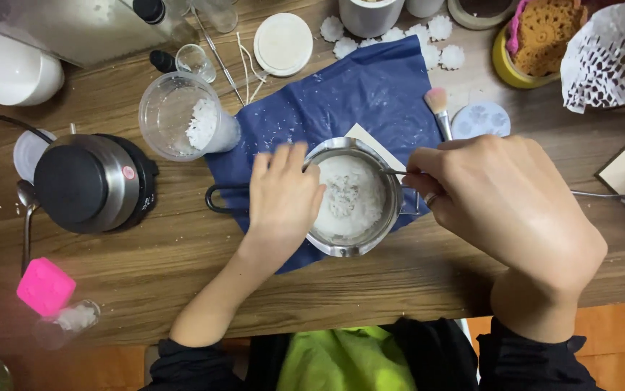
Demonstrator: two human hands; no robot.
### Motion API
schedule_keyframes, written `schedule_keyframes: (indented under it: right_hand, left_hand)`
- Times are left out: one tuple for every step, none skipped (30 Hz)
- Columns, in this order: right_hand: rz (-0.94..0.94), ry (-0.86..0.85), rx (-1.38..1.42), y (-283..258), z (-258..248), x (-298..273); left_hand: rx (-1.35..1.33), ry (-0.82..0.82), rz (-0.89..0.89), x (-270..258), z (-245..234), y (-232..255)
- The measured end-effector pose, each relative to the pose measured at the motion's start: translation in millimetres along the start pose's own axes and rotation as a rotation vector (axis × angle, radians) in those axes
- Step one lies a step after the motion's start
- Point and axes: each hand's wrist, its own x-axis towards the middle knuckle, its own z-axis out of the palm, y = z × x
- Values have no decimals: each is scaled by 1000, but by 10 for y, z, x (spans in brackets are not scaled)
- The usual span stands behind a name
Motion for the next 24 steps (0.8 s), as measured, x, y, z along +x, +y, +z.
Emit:
schedule_keyframes:
  right_hand:
    - [2, 0, 3, -8, 0, 5]
    - [-29, 7, 24, -17, -2, 10]
    - [-60, 15, 43, -24, -5, 15]
    - [-57, 15, 45, -32, 4, 28]
    - [-78, -2, 100, -38, 11, 42]
    - [-98, -18, 155, -47, 17, 56]
    - [-97, -19, 154, -55, 22, 63]
    - [-117, -29, 197, -66, 27, 71]
    - [-138, -38, 239, -78, 28, 83]
    - [-139, -39, 237, -94, 23, 85]
    - [-137, -80, 226, -112, 18, 89]
    - [-134, -121, 214, -132, 12, 93]
    - [-136, -121, 211, -153, -5, 97]
    - [-159, -112, 191, -174, -23, 102]
    - [-181, -104, 168, -190, -44, 106]
    - [-183, -104, 163, -204, -71, 95]
    - [-174, -85, 173, -214, -103, 87]
    - [-165, -66, 184, -226, -135, 80]
    - [-168, -67, 174, -208, -125, 68]
    - [-168, 36, 165, -192, -113, 57]
    - [-171, 138, 155, -175, -101, 46]
    - [-177, 135, 145, -176, -118, 35]
    - [-206, 183, 165, -178, -134, 24]
    - [-236, 231, 186, -181, -150, 15]
  left_hand:
    - [2, -1, 3, -17, 43, 15]
    - [0, 18, -5, -35, 84, 28]
    - [-2, 38, -14, -50, 127, 43]
    - [-2, 38, -11, -51, 143, 44]
    - [-30, 32, -27, -53, 160, 47]
    - [-59, 26, -44, -56, 177, 48]
    - [-60, 26, -43, -51, 177, 56]
    - [-66, 4, -55, -49, 177, 60]
    - [-73, -18, -70, -48, 177, 63]
    - [-74, -18, -71, -45, 185, 78]
    - [-74, -33, -97, -45, 191, 91]
    - [-75, -49, -122, -45, 198, 103]
    - [-76, -47, -125, -44, 176, 94]
    - [-132, -60, -116, -43, 154, 85]
    - [-189, -71, -108, -37, 133, 81]
    - [-192, -67, -111, -31, 103, 44]
    - [-207, -53, -57, -20, 73, 8]
    - [-221, -39, -2, -9, 42, -29]
    - [-226, -32, -9, 4, -65, -77]
    - [-286, 88, 64, 13, -169, -127]
    - [-345, 209, 135, 16, -271, -175]
    - [-350, 215, 126, 18, -373, -196]
    - [-484, 252, 157, 15, -475, -220]
    - [-617, 289, 189, 10, -576, -247]
